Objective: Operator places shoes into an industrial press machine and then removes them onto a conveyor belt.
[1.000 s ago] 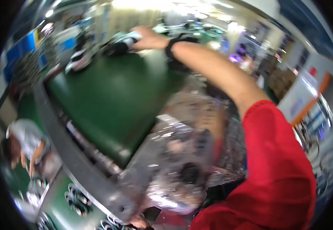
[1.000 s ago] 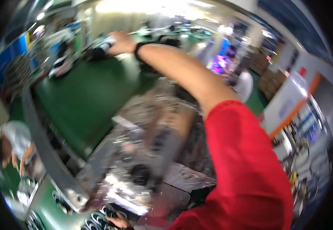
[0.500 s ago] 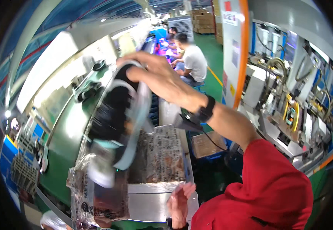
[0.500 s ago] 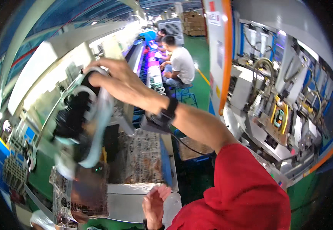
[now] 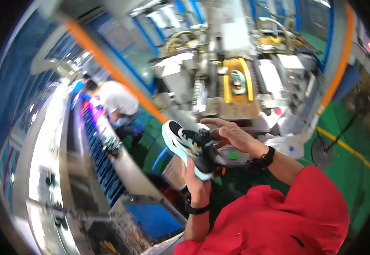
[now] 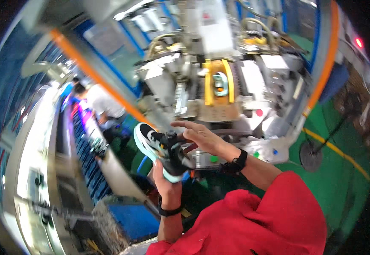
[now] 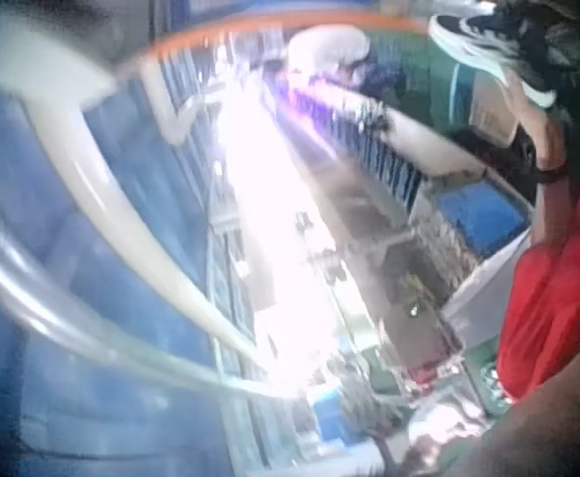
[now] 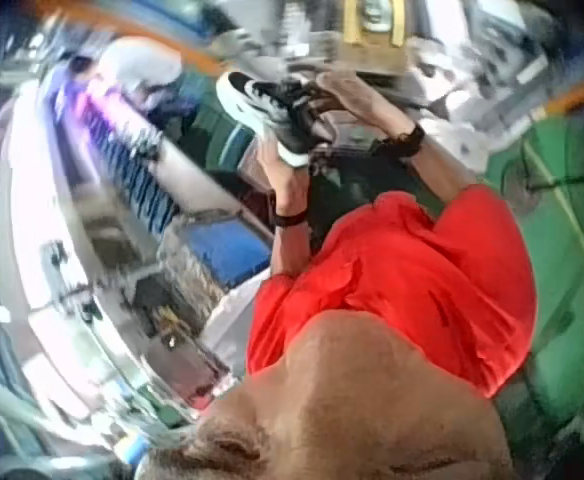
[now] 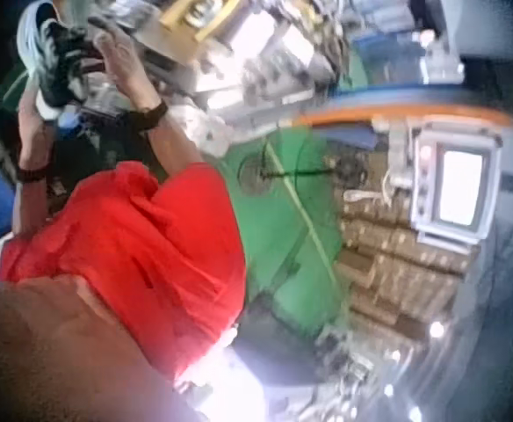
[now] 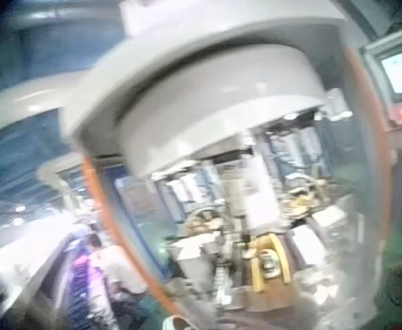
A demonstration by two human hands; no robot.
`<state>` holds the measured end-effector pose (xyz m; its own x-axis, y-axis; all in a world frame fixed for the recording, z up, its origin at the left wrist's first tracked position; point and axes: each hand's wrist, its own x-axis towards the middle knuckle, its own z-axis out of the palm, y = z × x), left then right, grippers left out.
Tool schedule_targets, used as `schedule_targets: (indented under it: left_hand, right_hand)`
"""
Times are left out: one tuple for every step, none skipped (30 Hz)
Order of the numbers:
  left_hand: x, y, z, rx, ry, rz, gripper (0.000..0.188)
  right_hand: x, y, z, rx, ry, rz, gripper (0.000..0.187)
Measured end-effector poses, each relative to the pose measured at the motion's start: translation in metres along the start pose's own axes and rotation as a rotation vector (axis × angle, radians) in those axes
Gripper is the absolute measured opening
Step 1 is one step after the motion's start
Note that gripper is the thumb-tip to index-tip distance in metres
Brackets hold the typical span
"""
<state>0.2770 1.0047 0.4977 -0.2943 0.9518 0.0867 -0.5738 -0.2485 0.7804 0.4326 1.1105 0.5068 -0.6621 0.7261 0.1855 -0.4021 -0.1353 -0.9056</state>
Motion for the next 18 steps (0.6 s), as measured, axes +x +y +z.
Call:
schedule_targets:
  left_hand:
    - [0.015, -0.023, 0.017, 0.097, 0.008, -0.055, 0.04]
    - [0.031, -0.043, 0.032, 0.118, -0.094, -0.038, 0.04]
    - [0.046, -0.067, 0.048, 0.212, -0.05, -0.059, 0.045]
    - [0.062, -0.09, 0.063, 0.432, 0.029, -0.103, 0.067]
    - [0.074, -0.104, 0.07, 0.55, -0.129, -0.064, 0.072]
    - [0.09, -0.122, 0.078, 0.667, -0.255, -0.058, 0.078]
    - [0.108, -0.14, 0.084, 0.628, -0.324, -0.107, 0.079]
    - [0.127, -0.158, 0.089, 0.544, -0.432, -0.096, 0.08]
    - [0.153, -0.171, 0.089, 0.629, -0.447, -0.221, 0.084]
    - [0.179, -0.193, 0.096, 0.662, -0.32, -0.256, 0.08]
    - [0.211, -0.208, 0.097, 0.763, -0.337, -0.347, 0.086]
    - [0.24, -0.23, 0.101, 0.933, -0.291, -0.254, 0.078]
    - [0.262, -0.252, 0.101, 1.056, -0.287, -0.098, 0.04]
    - [0.29, -0.273, 0.101, 1.061, -0.268, -0.029, 0.048]
    - [0.318, -0.295, 0.102, 1.165, -0.185, -0.074, 0.056]
    - [0.342, -0.316, 0.103, 1.267, -0.106, -0.119, 0.065]
    - [0.36, -0.336, 0.102, 1.28, -0.108, -0.11, 0.075]
    - [0.374, -0.354, 0.1, 1.3, -0.112, -0.116, 0.085]
  right_hand:
    - [-0.008, 0.001, -0.022, -0.211, 0.12, -0.092, 0.072]
    - [-0.012, 0.003, -0.04, -0.416, 0.211, -0.205, 0.072]
    - [-0.022, 0.003, -0.056, -0.535, 0.38, -0.206, 0.072]
    - [-0.03, 0.003, -0.073, -0.318, 0.551, -0.011, 0.067]
    - [-0.037, 0.001, -0.088, -0.256, 0.688, -0.003, 0.065]
    - [-0.043, -0.002, -0.109, -0.189, 0.796, 0.012, 0.063]
    - [-0.053, -0.007, -0.129, -0.312, 0.874, -0.028, 0.06]
    - [-0.06, -0.01, -0.148, -0.307, 0.959, -0.065, 0.06]
    - [-0.071, -0.018, -0.169, -0.334, 0.99, 0.002, 0.061]
    - [-0.083, -0.022, -0.182, -0.345, 1.002, -0.178, 0.062]
    - [-0.092, -0.029, -0.197, -0.42, 1.085, -0.195, 0.063]
    - [-0.101, -0.036, -0.208, -0.469, 1.124, -0.261, 0.064]
    - [-0.111, -0.042, -0.218, -0.501, 1.156, -0.283, 0.064]
    - [-0.12, -0.047, -0.224, -0.505, 1.176, -0.307, 0.064]
    - [-0.128, -0.052, -0.228, -0.566, 1.24, -0.282, 0.063]
    - [-0.134, -0.055, -0.23, -0.598, 1.284, -0.262, 0.062]
    - [-0.139, -0.057, -0.231, -0.629, 1.307, -0.279, 0.06]
    - [-0.141, -0.058, -0.232, -0.551, 1.33, -0.27, 0.058]
